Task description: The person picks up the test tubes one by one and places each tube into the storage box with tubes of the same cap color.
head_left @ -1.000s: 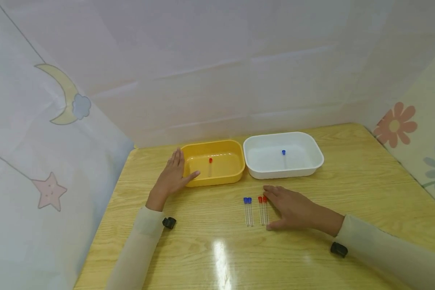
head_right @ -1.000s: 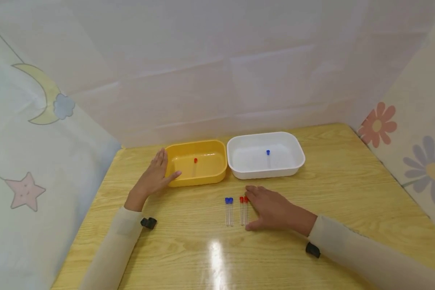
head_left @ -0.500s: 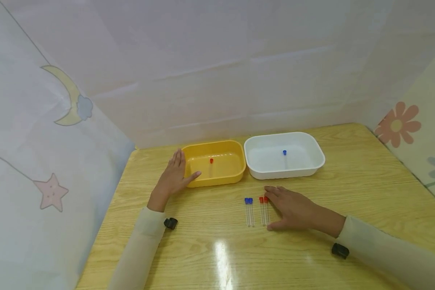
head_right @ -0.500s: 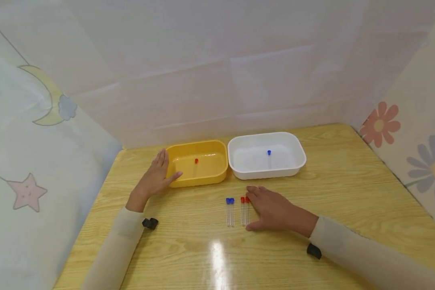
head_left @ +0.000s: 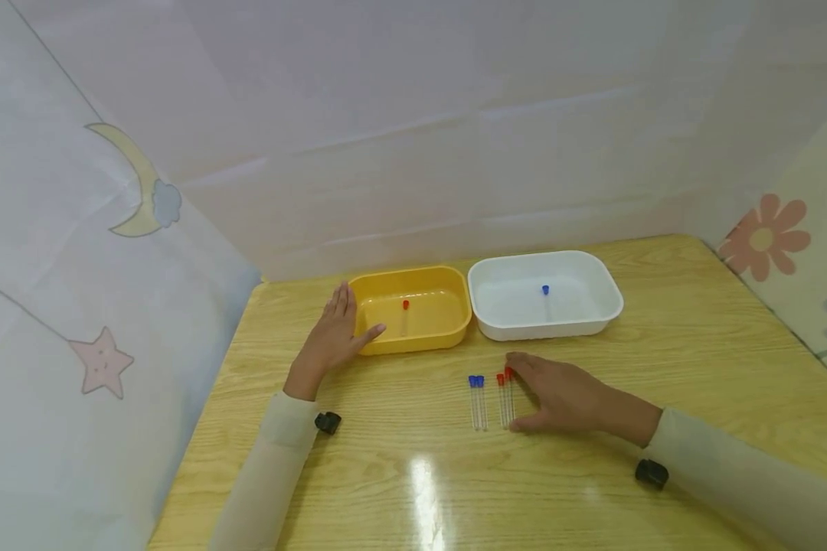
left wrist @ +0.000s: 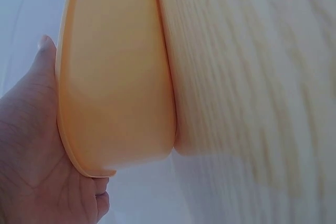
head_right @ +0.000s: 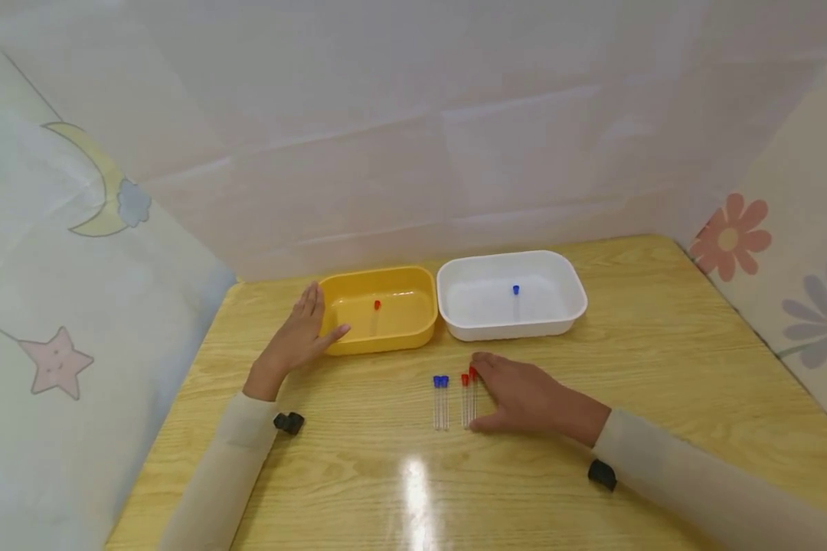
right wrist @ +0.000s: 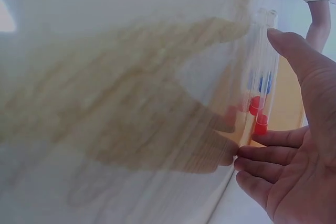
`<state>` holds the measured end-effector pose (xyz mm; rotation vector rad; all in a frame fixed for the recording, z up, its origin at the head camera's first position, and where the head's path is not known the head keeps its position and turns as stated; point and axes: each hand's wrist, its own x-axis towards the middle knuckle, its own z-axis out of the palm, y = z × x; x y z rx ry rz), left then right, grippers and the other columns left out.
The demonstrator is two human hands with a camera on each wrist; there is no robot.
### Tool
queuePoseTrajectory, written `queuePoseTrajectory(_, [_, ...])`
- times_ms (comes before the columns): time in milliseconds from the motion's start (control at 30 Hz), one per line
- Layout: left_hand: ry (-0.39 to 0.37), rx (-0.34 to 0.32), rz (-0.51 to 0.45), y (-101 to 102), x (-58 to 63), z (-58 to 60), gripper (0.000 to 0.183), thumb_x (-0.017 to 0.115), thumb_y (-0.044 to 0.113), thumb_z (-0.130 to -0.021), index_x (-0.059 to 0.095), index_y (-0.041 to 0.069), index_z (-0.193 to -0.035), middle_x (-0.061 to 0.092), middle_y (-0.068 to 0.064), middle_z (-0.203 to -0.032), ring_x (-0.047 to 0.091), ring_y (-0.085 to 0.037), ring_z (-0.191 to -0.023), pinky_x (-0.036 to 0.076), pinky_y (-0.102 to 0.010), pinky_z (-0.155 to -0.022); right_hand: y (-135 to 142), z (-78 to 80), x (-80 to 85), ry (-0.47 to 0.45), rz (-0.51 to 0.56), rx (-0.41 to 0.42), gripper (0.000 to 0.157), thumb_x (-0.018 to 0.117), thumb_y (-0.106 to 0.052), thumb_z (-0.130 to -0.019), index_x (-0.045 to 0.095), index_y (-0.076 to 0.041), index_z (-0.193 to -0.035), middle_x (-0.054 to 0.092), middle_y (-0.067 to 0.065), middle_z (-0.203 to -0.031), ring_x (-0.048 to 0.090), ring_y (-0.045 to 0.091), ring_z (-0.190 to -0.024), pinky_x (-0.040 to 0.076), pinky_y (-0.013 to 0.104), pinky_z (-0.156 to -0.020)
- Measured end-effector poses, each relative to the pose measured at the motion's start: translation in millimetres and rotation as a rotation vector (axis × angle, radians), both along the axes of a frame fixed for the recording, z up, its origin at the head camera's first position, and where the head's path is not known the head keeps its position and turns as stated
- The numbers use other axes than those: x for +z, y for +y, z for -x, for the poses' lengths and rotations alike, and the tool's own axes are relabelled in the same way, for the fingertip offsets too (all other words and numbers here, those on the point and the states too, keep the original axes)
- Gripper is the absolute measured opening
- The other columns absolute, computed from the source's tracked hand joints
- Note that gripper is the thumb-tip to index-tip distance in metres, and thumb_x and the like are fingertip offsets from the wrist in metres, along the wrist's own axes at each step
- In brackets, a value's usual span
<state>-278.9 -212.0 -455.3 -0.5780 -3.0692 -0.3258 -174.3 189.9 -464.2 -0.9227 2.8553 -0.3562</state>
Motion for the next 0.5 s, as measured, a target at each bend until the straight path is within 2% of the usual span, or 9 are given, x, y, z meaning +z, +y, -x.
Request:
queuePoseTrajectory(200, [-0.003,0.007,0.003,-0.7,0.4,-0.8,0.102,0.023,0.075,-0.087,-0.004,-0.001,-0.149,-0.025,-0.007,-0.152,-0.010,-0.026,-0.143,0.002,-0.042,-0.115,-3.0,4.7,3.7,-0.007,0.019,0.013,0.100,0.062,-0.075,-0.069,0.040,-0.008,-0.139,0.048,0.007,-0.137,0.049,0.022,-0.123,0.043,0.041,-0.098])
queuePoseTrajectory(500, [0.008,-0.006,-0.003,-0.9,-2.4,1.3,0.101,0.025,0.073,-0.088,-0.003,-0.002,-0.149,-0.025,-0.007,-0.152,-0.008,-0.028,-0.143,0.003,-0.043,-0.115,-7.1,7.9,13.4,0.038,0.096,0.033,0.093,0.071,-0.069,-0.066,0.047,-0.011,-0.135,0.048,0.002,-0.134,0.046,0.022,-0.124,0.041,0.042,-0.099])
